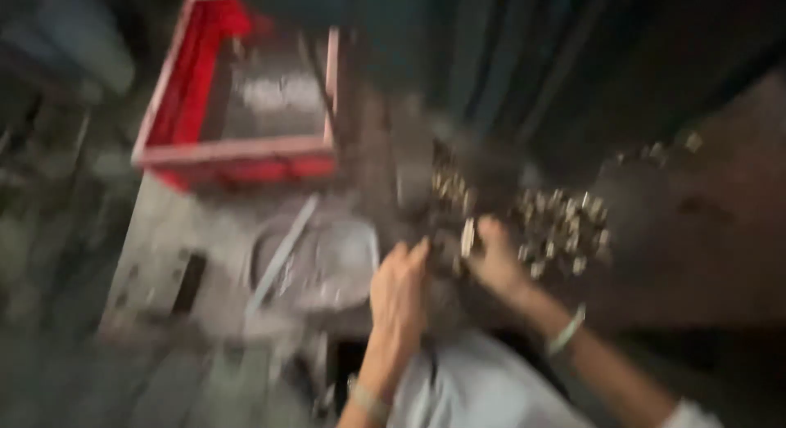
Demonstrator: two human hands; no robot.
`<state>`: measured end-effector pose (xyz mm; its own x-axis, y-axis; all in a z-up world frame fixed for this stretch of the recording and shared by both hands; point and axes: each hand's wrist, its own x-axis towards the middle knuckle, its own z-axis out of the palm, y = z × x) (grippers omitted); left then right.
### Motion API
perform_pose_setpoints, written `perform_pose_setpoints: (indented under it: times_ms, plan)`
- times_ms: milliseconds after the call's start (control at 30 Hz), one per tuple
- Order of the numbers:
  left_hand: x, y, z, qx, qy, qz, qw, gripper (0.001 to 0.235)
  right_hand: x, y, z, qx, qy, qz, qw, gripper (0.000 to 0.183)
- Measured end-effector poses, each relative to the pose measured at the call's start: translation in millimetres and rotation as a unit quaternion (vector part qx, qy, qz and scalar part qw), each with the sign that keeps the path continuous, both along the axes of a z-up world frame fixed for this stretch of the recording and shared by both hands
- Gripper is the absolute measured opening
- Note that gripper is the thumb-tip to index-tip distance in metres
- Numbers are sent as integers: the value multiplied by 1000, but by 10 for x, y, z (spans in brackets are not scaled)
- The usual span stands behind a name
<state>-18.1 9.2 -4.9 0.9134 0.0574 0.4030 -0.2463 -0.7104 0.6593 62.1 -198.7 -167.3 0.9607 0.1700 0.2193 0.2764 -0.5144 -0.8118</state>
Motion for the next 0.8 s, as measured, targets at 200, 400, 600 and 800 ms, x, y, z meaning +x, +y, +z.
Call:
perform_pose_setpoints:
  times_ms: [200,400,600,800]
  plan:
    - [-172,25,-44,-212,111,-67,969,26,-574,-106,1186,-171,-340,183,907,53]
    - [-197,775,-264,-97,216,-249,939,20,-448,-98,1501,-371,146,242,884,26]
    - [-19,457,154,-280,-8,90,956,32,-313,59,1069,-216,-159,209,941,10]
    - [-110,-233,76,-125,5,33,992,31,-515,268,1094,21,49,73,996,37]
